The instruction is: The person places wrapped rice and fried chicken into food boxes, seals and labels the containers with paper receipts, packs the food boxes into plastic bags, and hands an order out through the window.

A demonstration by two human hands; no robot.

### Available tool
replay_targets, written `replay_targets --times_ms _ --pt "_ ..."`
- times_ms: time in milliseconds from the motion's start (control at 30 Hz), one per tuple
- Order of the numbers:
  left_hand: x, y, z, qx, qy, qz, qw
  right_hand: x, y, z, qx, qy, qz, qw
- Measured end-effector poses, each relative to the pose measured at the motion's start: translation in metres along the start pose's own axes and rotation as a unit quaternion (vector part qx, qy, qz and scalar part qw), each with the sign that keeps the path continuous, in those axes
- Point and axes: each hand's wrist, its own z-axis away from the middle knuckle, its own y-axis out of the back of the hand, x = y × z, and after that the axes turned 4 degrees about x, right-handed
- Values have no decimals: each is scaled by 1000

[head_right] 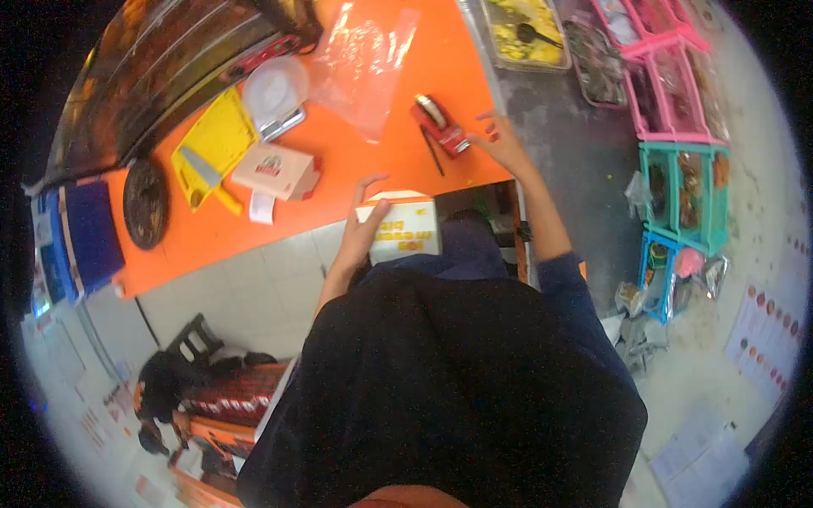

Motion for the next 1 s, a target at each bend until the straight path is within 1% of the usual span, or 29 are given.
replay_targets --times_ms 33,67,100,133,167,200,233,267,300,333,367,400,433,467,500,567,600,633,667,700,733,767,800,833,867,900,933,967,1000 --pt "-3 1 -4 44 3 -4 999 30 -12 -6 -32 -24 35 999" --pt "2 2 -5 33 1 -9 999 44 -21 -11 -67 -47 66 994" --pt "9 2 -5 47 37 9 998 35 -23 -15 -59 -49 64 995" --pt "14 2 -6 63 72 26 995 24 -30 -19 -145 -101 -17 984" --pt "16 0 -8 61 70 19 995 17 -32 -22 -230 -147 -99 957" --pt "16 2 -10 63 30 -35 997 22 -36 -25 -226 -146 -104 958" --pt "16 4 -11 65 -9 -89 994 28 -45 -29 -235 -194 -138 942" --pt "15 5 -11 63 -9 -96 993 34 -55 -30 -242 -242 -173 924" --pt "12 5 -10 60 -12 -98 993 38 -60 -22 -237 -242 -180 923" --pt "9 7 -9 56 -15 -102 993 41 -61 -7 -213 -223 -312 899" --pt "1 14 -9 52 -19 -108 993 44 -63 4 -185 -197 -436 859" --pt "-11 21 -10 63 -44 -114 990 54 -71 15 -182 -188 -437 860" --pt "-17 23 -11 76 -69 -118 988 67 -84 29 -106 -68 -289 949" --pt "-10 15 -8 104 -42 -38 993 80 -97 38 -24 50 -127 990" --pt "-13 14 -7 103 -38 -40 993 93 -107 38 -22 46 -128 990" --pt "-18 12 -15 119 -154 -133 972 113 -120 30 -59 -64 -34 996" --pt "-16 12 -22 121 -233 -188 947 97 -112 35 -51 -70 -39 995" --pt "-7 8 -25 110 -233 -195 946 53 -83 35 -127 -184 -176 959" --pt "7 0 -28 68 -282 -261 921 5 -52 36 -198 -288 -307 885" --pt "17 -8 -31 21 -328 -323 887 -45 -24 45 -116 -257 -463 841" --pt "19 -15 -39 -11 -349 -344 872 -84 -6 58 -25 -215 -602 769" --pt "21 -24 -44 -37 -346 -345 872 -98 2 68 -26 -170 -656 735" --pt "24 -34 -50 -84 -366 -366 851 -106 7 78 -22 -119 -704 700" --pt "25 -45 -56 -135 -389 -385 826 -115 10 90 9 -113 -707 698" --pt "24 -57 -62 -169 -391 -382 820 -122 12 102 26 -77 -642 762" --pt "21 -71 -68 -211 -402 -391 801 -124 16 113 44 -48 -569 820" --pt "17 -84 -72 -254 -412 -398 780 -117 18 126 81 -50 -569 817" --pt "11 -98 -75 -291 -409 -391 772 -106 16 140 98 -91 -572 810" --pt "2 -111 -76 -308 -414 -405 754 -96 16 156 117 -133 -575 799"
